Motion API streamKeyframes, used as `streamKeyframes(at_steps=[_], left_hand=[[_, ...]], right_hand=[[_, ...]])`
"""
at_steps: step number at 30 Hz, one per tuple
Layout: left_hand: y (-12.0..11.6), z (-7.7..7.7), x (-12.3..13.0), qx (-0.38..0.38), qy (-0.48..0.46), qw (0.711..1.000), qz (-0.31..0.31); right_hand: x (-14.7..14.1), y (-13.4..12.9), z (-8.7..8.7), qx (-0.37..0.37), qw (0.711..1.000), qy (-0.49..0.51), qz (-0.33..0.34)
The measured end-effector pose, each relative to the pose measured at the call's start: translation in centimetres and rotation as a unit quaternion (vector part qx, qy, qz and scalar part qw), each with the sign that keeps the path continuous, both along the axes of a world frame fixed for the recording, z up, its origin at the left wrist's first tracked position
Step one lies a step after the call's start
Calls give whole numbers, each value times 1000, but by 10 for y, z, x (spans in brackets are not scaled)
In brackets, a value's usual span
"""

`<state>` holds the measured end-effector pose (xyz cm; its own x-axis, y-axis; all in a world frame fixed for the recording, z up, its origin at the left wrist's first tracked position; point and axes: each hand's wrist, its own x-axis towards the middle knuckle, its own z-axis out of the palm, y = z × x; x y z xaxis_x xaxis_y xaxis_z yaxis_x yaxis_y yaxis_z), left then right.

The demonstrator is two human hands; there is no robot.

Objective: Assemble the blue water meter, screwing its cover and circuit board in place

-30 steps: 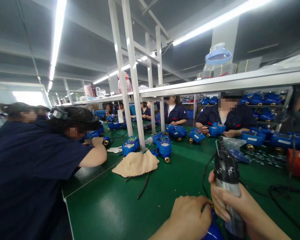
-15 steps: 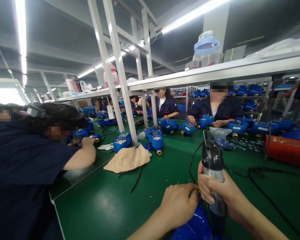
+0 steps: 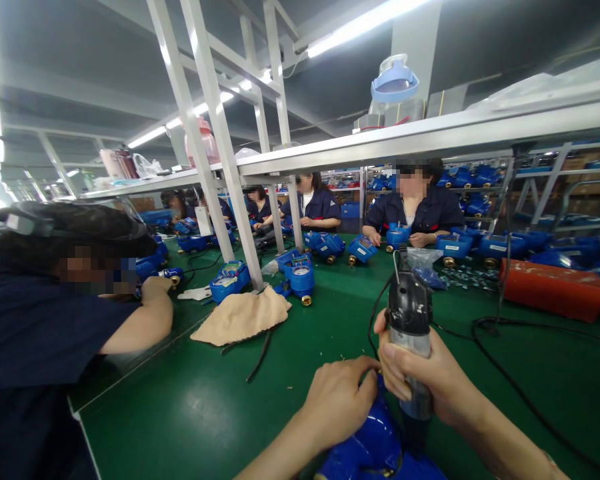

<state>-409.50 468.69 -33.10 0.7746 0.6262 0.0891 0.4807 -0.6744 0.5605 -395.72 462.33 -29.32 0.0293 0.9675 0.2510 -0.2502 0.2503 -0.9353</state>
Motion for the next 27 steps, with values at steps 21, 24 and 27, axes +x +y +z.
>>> streamKeyframes(at_steps=[21, 24, 27], left_hand=[[1, 2, 1, 10, 50, 999, 15], [2, 2, 1, 10, 59, 998, 18], [2, 3, 2, 7, 64, 998, 14]], right_hand=[[-1, 9, -5, -70, 995, -39, -53], [0, 10, -6, -65, 996, -27, -47], [4, 12, -7, -59, 997, -15, -37]])
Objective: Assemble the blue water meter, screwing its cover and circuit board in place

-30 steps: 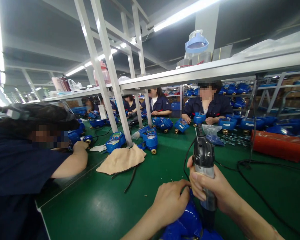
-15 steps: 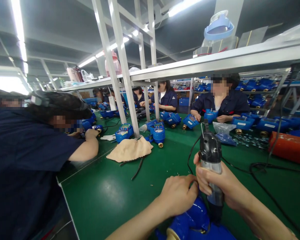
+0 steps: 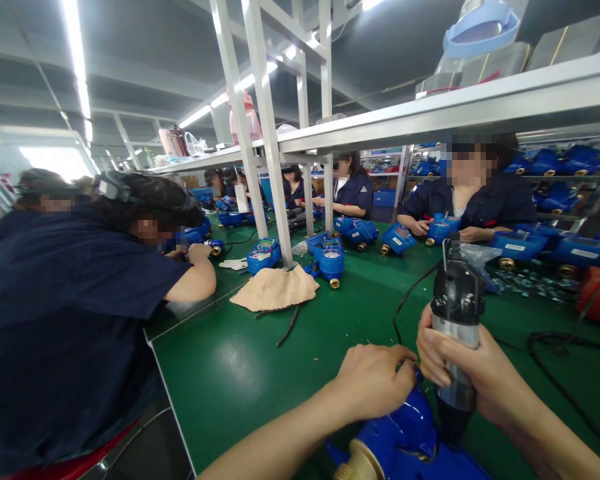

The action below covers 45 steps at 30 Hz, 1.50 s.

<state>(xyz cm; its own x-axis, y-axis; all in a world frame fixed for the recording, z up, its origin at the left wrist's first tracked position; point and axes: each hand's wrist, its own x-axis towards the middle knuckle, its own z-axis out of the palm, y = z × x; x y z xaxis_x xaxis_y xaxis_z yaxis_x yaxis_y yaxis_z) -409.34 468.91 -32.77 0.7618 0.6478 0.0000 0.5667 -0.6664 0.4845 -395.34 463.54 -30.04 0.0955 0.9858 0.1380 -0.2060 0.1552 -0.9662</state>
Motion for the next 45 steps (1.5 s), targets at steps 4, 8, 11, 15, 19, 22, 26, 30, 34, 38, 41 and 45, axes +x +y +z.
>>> streamKeyframes(at_steps=[4, 8, 11, 15, 19, 22, 26, 30, 34, 38, 41, 45], left_hand=[[-4, 1, 2, -5, 9, 1000, -7], [-3, -3, 6, -5, -5, 1000, -17], [-1, -6, 8, -22, 7, 1000, -14], [-2, -8, 8, -17, 11, 1000, -16], [0, -11, 8, -14, 20, 1000, -16], [1, -12, 8, -16, 20, 1000, -18], [2, -12, 8, -20, 25, 999, -19], [4, -13, 8, -20, 16, 999, -22], [2, -12, 7, -17, -7, 1000, -18], [1, -9, 5, -8, -27, 999, -21], [0, -8, 4, -5, -38, 999, -13], [-1, -8, 2, -10, -53, 998, -15]], right_hand=[[3, -3, 2, 15, 999, 18, 38], [5, -3, 3, 28, 999, 18, 32], [8, -1, 0, 33, 999, 16, 38], [10, 0, -3, 38, 997, 21, 56], [11, -3, -1, 42, 997, 11, 69], [9, -7, 4, 34, 997, -6, 70], [8, -6, 4, 34, 998, 2, 49], [10, -1, -2, 44, 997, 14, 64], [7, 1, -3, 40, 997, 14, 60], [4, 1, 1, 22, 999, -4, 38], [3, 1, 1, 22, 999, -4, 48], [5, -1, 3, 22, 999, -1, 47]])
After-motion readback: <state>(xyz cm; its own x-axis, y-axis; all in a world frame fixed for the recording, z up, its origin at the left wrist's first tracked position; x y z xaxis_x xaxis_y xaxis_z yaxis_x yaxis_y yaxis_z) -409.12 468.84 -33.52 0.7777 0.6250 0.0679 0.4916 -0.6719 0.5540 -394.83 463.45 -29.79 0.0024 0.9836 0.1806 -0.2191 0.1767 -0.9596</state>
